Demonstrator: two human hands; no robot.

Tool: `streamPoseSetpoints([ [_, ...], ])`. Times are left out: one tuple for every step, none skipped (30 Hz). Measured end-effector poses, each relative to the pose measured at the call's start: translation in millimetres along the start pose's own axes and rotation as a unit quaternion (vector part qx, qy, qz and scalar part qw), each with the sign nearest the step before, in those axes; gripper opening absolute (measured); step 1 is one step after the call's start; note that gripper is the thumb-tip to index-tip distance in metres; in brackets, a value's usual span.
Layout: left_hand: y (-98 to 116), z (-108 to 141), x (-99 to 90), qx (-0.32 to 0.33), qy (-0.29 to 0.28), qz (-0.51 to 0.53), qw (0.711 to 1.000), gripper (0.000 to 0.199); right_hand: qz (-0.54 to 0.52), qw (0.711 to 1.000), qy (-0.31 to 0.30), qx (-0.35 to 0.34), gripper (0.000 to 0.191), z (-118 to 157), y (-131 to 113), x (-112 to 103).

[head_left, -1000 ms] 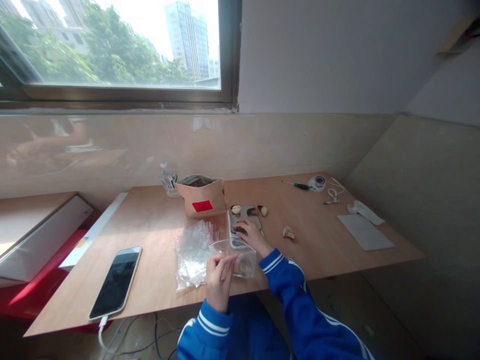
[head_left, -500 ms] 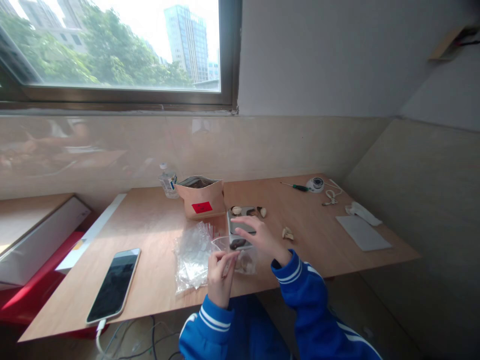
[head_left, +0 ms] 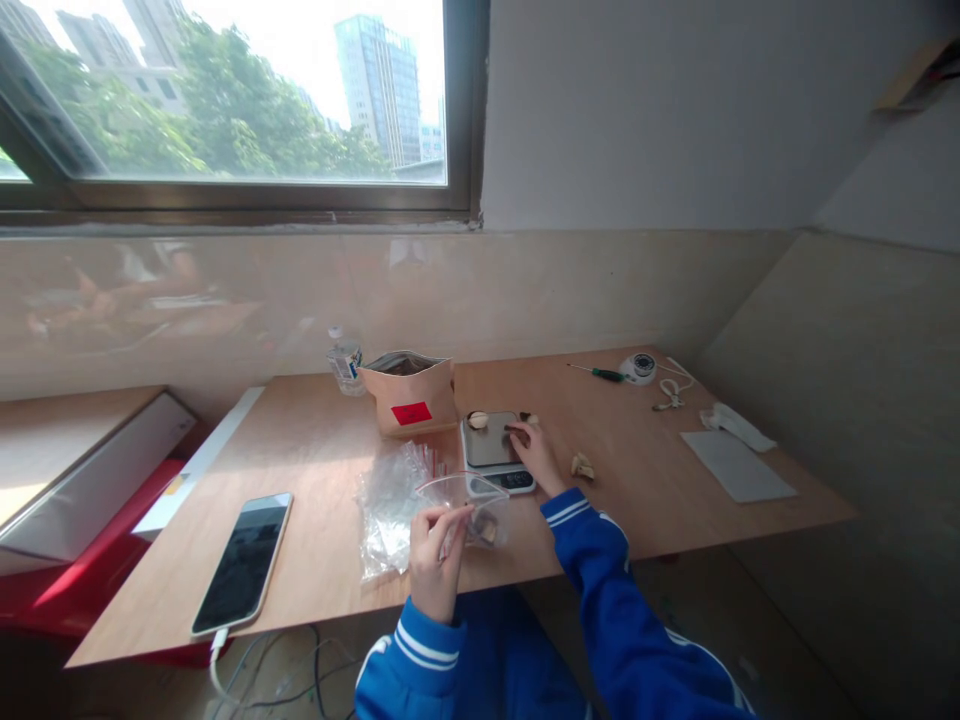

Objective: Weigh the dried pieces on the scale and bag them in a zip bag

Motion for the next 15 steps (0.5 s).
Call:
streamPoseSetpoints([
  [-1,-1,0.7,-0.001,-0.005,0.000,1.000,0.019,-0.061,0.998,0.014,0.021,0.026,-1,-10,-4],
  [-1,-3,1.5,-0.002,-0.010,0.000,1.000,0.019,-0.121,0.992,0.019,0.038,0.030,-4,-22,-9],
  [-1,-5,2.3,-0.003,-0.015,0.000,1.000,0.019,-0.172,0.984,0.005,0.045,0.034,-8,-37,-14],
  [-1,-6,2.9,-0.006,-0.016,0.000,1.000,0.019,-0.202,0.979,-0.021,0.028,0.035,-13,-53,-20],
  [-1,-8,3.2,-0.009,-0.015,0.000,1.000,0.019,-0.216,0.973,-0.076,-0.004,0.034,-17,-70,-26],
  [-1,-8,3.1,-0.013,-0.011,0.000,1.000,0.019,-0.216,0.965,-0.142,-0.034,0.033,-19,-85,-30],
  [-1,-9,2.7,-0.016,-0.004,0.001,1.000,0.019,-0.215,0.954,-0.201,-0.049,0.034,-21,-96,-34],
  [0,-9,2.1,-0.017,0.003,0.002,1.000,0.019,-0.205,0.948,-0.236,-0.059,0.034,-21,-102,-36],
  [0,-8,1.4,-0.015,0.010,0.003,1.000,0.019,-0.189,0.949,-0.246,-0.062,0.036,-21,-104,-36],
  [0,-7,0.6,-0.012,0.014,0.004,1.000,0.019,-0.169,0.956,-0.232,-0.061,0.036,-20,-101,-34],
  [0,-6,0.1,-0.008,0.014,0.003,1.000,0.019,-0.143,0.967,-0.201,-0.062,0.036,-20,-94,-30],
  [0,-5,-0.3,-0.004,0.013,0.001,1.000,0.019,-0.114,0.978,-0.163,-0.066,0.034,-20,-85,-24],
  [0,-4,-0.5,-0.002,0.010,-0.002,1.000,0.019,-0.083,0.985,-0.130,-0.074,0.031,-20,-75,-16],
  [0,-3,-0.6,-0.001,0.006,-0.005,1.000,0.018,-0.051,0.989,-0.110,-0.086,0.029,-21,-65,-7],
  [1,-3,-0.7,-0.002,0.003,-0.007,1.000,0.018,-0.021,0.990,-0.101,-0.100,0.029,-22,-56,2],
])
Point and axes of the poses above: each hand's wrist, its own z-axis away from the middle knuckle, its own x-axis out of the palm, y = z × x, the point moved 2 cm from there along -z, towards the middle knuckle, and after that the axes turned 15 degrees about -x, right-handed, at the moved point
